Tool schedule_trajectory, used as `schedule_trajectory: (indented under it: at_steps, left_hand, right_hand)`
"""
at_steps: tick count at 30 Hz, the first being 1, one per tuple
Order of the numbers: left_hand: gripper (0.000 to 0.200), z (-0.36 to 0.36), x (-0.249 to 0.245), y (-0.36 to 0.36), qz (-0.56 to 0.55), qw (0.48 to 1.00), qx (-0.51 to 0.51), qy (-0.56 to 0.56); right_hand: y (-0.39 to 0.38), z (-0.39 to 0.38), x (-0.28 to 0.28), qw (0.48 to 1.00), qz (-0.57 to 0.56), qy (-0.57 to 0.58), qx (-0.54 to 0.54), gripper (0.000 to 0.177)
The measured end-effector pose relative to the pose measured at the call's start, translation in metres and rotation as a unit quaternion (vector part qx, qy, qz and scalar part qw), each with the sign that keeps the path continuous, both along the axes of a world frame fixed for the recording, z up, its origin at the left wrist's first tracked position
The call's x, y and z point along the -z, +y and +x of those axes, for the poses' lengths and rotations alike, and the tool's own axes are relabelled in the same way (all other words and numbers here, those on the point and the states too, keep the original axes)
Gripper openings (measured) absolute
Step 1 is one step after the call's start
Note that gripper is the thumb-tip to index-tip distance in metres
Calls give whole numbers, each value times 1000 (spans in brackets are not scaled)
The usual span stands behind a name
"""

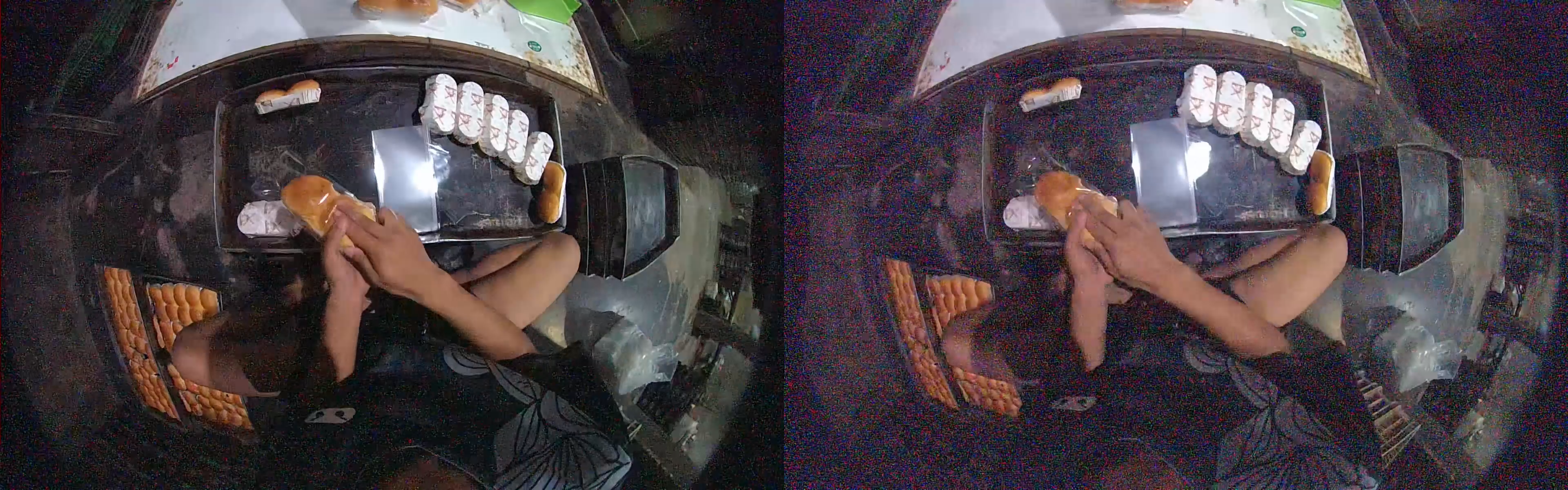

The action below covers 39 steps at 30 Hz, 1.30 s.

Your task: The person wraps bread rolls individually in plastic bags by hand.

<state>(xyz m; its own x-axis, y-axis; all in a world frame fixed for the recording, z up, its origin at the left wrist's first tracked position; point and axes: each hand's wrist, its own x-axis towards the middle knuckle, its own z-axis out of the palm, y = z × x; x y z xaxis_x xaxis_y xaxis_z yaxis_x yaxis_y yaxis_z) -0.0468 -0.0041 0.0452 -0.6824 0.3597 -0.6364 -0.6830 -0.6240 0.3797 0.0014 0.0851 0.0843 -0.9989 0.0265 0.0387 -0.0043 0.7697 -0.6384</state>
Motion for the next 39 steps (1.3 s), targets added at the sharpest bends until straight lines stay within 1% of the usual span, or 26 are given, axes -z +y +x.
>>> schedule_trajectory:
  at_steps: [4, 6, 7, 8, 10, 12, 14, 15, 16, 17, 18, 19, 20, 22, 24, 25, 27, 28, 30, 31, 32, 33, 35, 37, 38, 39]
  left_hand:
    - [44, 2, 11, -11, 86, 994, 62, -14]
    - [36, 31, 27, 6, -73, 995, 60, 26]
    - [34, 28, 26, 8, -55, 998, 38, -15]
    - [34, 22, 24, 4, -54, 998, 40, -9]
    - [34, 12, 17, -9, -30, 997, 60, 23]
    - [39, 11, 30, -11, -47, 989, 128, 56]
    - [47, 23, 23, -2, -100, 958, 270, 15]
    - [59, 25, 65, -4, -147, 907, 374, 124]
    - [58, 31, 60, 8, -364, 698, 411, 460]
    - [50, 30, 61, 15, -465, 509, 376, 619]
    - [43, 29, 68, 19, -531, 279, 315, 735]
    - [43, 28, 83, 18, -530, 277, 315, 737]
    - [33, 25, 104, 17, -504, 336, 459, 649]
    - [24, 19, 111, 12, -459, 383, 587, 545]
    - [12, 9, 100, 2, -515, 306, 518, 611]
    - [12, -2, 92, -6, -518, 309, 514, 609]
    - [9, -16, 73, -22, -443, 400, 438, 672]
    - [9, -15, 54, -19, -446, 406, 438, 666]
    - [9, -12, 22, -13, -355, 566, 539, 512]
    - [10, -4, 23, -11, -310, 639, 508, 488]
    - [10, 0, 21, -6, -311, 640, 508, 485]
    - [8, 3, 18, -2, -344, 705, 391, 481]
    - [9, 14, -1, 1, -395, 767, 247, 441]
    - [9, 18, -9, -5, -399, 742, 224, 490]
    - [8, 19, -9, -10, -395, 714, 200, 543]
    - [18, 15, 8, -22, -423, 717, 210, 514]
  right_hand:
    - [-6, 18, 22, 999, -22, 41, 1, 39]
    - [-9, 11, 32, 987, 33, -139, 67, 32]
    - [3, -3, 28, 962, 61, -265, -22, 28]
    - [3, 0, 28, 964, 62, -259, -19, 28]
    - [-3, 15, 25, 958, -102, 144, 227, 25]
    - [4, 8, 32, 934, -88, 132, 322, 22]
    - [39, -7, 76, 972, -100, -67, 201, 21]
    - [68, -23, 82, 955, -162, 83, 235, 21]
    - [100, -49, 56, 962, -9, 89, 259, 21]
    - [117, -75, 32, 919, -101, 160, 345, 20]
    - [128, -92, -40, 932, -78, 40, 352, 22]
    - [137, -114, -37, 926, -10, 182, 330, 29]
    - [141, -129, -33, 897, 60, 318, 301, 38]
    - [117, -109, -22, 935, 16, 269, 231, 52]
    - [81, -47, 16, 957, -209, 113, 168, 49]
    - [63, -15, 41, 943, -226, -159, 183, 44]
    - [23, 54, 87, 921, -367, -128, 28, 24]
    - [10, 62, 51, 929, -214, -292, 74, 21]
    - [-8, 75, 78, 936, -226, -224, 151, 17]
    - [-7, 68, 81, 950, -202, -101, 215, 17]
    - [-3, 58, 79, 945, -173, 27, 276, 19]
    - [1, 53, 73, 942, -204, 0, 265, 29]
    - [23, 26, 45, 772, -513, -287, 242, 33]
    - [20, -12, 51, 593, -742, -133, 285, 29]
    - [23, -16, 44, 708, -626, -124, 301, 33]
    - [8, -28, 44, 701, -665, -27, 257, 40]
